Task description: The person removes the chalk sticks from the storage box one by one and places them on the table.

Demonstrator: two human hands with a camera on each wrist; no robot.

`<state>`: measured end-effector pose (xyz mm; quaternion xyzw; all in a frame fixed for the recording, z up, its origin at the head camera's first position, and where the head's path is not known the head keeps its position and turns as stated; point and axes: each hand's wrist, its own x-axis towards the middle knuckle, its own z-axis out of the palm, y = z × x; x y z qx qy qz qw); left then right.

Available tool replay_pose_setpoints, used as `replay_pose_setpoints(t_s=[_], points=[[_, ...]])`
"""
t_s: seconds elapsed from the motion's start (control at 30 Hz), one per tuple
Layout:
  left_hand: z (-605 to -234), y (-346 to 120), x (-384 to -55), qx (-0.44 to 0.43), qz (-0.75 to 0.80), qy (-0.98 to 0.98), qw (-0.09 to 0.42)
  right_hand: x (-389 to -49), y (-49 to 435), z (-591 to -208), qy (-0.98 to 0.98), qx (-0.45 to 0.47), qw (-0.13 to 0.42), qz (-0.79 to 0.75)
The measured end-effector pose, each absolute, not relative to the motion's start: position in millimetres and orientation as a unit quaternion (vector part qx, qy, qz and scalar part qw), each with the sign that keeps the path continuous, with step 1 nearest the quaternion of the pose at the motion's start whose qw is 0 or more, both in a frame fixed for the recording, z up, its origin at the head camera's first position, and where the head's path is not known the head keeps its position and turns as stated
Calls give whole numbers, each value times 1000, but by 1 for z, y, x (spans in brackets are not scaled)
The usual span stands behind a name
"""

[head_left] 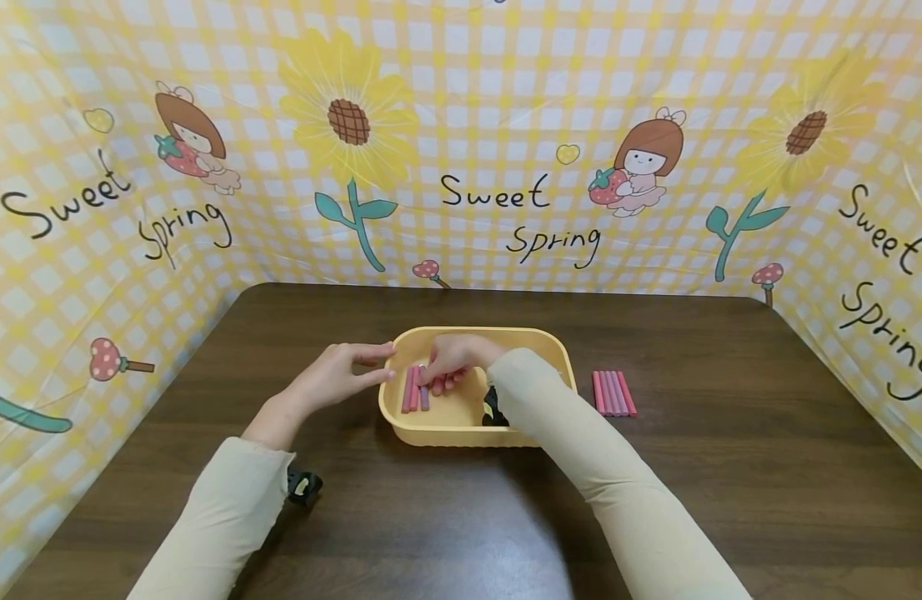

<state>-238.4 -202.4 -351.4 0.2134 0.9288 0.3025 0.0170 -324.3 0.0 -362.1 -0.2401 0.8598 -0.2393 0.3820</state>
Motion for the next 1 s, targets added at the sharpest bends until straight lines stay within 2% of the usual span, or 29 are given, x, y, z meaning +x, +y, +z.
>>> replay_pose_setpoints(t_s=[0.43, 1.0], points=[[-352, -203, -238, 215, 305, 927, 15, -323, 11, -353, 824, -246, 421, -287], [-353, -203, -240, 220, 305, 927, 18, -323, 48, -321, 843, -257, 364, -302]])
